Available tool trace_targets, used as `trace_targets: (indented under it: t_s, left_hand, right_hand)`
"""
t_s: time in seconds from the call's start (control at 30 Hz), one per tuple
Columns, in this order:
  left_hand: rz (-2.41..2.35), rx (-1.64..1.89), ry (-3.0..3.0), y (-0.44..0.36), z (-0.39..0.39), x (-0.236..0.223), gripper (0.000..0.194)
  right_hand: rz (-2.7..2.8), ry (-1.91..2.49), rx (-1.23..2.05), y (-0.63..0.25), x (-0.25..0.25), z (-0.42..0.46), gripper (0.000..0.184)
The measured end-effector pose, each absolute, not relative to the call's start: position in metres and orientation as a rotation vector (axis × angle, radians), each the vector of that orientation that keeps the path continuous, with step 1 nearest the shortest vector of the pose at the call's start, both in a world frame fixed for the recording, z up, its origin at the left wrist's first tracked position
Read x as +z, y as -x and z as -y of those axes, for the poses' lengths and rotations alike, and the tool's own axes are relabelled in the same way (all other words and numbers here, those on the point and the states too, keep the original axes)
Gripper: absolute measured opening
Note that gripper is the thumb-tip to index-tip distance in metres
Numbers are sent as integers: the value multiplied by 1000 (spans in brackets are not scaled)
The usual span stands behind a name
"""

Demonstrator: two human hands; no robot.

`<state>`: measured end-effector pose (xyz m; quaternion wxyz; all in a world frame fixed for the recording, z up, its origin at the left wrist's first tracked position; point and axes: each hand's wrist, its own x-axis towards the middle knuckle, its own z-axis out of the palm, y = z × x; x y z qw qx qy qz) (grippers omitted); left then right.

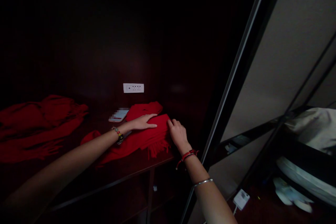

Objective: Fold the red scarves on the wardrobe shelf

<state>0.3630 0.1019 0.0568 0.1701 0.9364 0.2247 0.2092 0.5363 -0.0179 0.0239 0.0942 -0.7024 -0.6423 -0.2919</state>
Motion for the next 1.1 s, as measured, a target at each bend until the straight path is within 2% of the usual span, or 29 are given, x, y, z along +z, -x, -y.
trace_targets:
  t_s: [0.1, 0.27, 0.47, 0.57, 0.8, 0.93, 1.1]
  left_hand:
    - [-826, 501, -2710, -342, -85, 46, 78]
    - [-1038, 557, -2682, -319, -75, 26, 48]
    - [-843, 935, -2353, -308, -88, 10, 46]
    - [-806, 1004, -2195, -310, -95, 11, 40]
    - [-719, 862, -2067, -313, -95, 17, 57]
    - [-691, 942, -2043, -316, -100, 22, 43]
    - [-814, 834, -2258, -321, -107, 30, 22]
  right_hand:
    - [2010, 2064, -860, -538, 28, 17, 42]
    - [2127, 2118, -824, -537, 34, 19, 39]
    - [2206, 1951, -901, -522, 46, 22, 31]
    - [2287, 1886, -901, -516, 48, 18, 26]
    - [2309, 1948, -813, -524, 55, 5, 25]
    - [2371, 1917, -834, -530, 50, 6, 28]
    - [2403, 1897, -873, -531, 32, 9, 28]
